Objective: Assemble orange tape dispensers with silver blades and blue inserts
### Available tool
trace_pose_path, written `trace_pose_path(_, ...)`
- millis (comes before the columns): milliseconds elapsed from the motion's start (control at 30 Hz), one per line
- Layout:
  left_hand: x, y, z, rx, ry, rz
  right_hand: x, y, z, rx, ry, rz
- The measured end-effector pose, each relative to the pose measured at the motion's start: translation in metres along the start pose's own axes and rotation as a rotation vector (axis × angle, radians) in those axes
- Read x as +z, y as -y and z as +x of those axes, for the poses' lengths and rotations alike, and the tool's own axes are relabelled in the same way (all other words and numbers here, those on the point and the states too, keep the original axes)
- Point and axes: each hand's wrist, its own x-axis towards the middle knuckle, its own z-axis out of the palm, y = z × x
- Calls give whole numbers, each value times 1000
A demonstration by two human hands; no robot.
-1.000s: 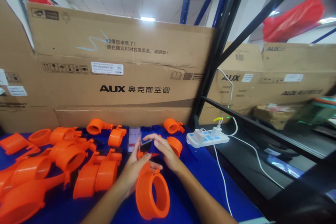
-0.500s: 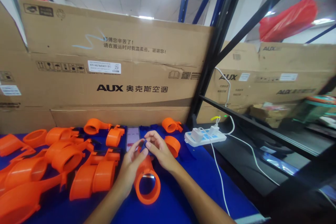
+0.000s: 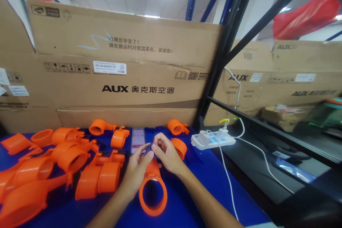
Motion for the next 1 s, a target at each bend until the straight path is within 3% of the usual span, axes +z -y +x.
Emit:
trace_pose_path(200, 6, 2, -4, 6, 106, -21, -4, 7, -4, -30, 21, -142)
trace_pose_path(367, 10, 1, -9, -67, 123, -48, -6, 6, -4, 7, 38, -152)
trace_pose_path(467, 9, -5, -10, -129, 47, -91, -8, 8, -2, 15, 12, -210)
trace_pose_path(533, 5, -11, -7, -188, -46, -165, -10, 12, -1, 23, 19, -368)
trace_pose_path(667, -6, -21, 1, -306, -133, -278, -14, 20, -7, 124, 142, -833)
trace_pose_path(733, -9, -21, 4, -308, -147, -290, -15, 23, -13, 177, 212, -938)
trace_pose_path(833, -8, -18, 3, -295, -158, -295, -20, 26, -22, 170, 274, -924)
trace_pose_path(1000, 0, -20, -4, -283, -181, -266, -30, 24, -30, 158, 268, -861)
